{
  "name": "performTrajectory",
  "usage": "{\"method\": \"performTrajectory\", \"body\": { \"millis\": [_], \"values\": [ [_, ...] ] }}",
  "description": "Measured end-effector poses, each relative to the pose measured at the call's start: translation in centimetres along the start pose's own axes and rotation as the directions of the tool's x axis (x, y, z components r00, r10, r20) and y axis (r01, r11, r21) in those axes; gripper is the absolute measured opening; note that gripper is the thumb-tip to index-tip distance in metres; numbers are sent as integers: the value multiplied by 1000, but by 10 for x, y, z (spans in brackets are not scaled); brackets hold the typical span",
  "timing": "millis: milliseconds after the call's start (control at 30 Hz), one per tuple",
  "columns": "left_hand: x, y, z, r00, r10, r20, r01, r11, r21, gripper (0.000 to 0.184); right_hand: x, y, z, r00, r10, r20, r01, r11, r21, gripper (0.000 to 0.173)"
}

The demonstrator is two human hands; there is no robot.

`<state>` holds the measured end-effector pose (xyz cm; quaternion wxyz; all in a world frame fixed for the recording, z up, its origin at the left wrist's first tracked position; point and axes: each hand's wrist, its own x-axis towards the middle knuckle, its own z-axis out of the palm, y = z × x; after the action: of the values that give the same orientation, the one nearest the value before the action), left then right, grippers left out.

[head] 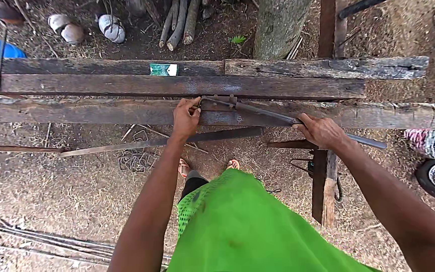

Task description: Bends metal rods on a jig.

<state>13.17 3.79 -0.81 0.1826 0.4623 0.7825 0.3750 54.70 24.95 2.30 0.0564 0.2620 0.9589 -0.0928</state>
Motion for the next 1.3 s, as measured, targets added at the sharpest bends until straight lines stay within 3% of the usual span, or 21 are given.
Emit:
{"method": "performTrajectory", "body": {
  "millis": [233, 500, 800, 900, 1100, 1300],
  "values": [
    [3, -2, 9, 999, -7, -51, 6, 1000, -23, 34, -1, -7, -4, 995, 94, 41, -98, 987, 124, 30],
    [3, -3, 20, 992, 18, -126, -16, 1000, 12, 30, -7, -9, 2, 995, 89, -48, -91, 995, -42, 41],
    [5, -3, 18, 994, 38, -101, -29, 996, 88, 30, -4, -15, 0, 988, 140, 63, -136, 989, -62, 44],
    [6, -7, 18, 993, 98, -74, -84, 981, 173, 35, -2, -19, 0, 974, 194, 113, -188, 980, -62, 46],
    [25, -20, 8, 938, 345, 17, -332, 888, 319, 36, -4, -27, 2, 962, 252, 101, -249, 967, -42, 53],
    [30, -24, 13, 913, 407, -8, -377, 854, 358, 29, -5, -33, 5, 955, 286, 83, -286, 958, -18, 55]
  ]
}}
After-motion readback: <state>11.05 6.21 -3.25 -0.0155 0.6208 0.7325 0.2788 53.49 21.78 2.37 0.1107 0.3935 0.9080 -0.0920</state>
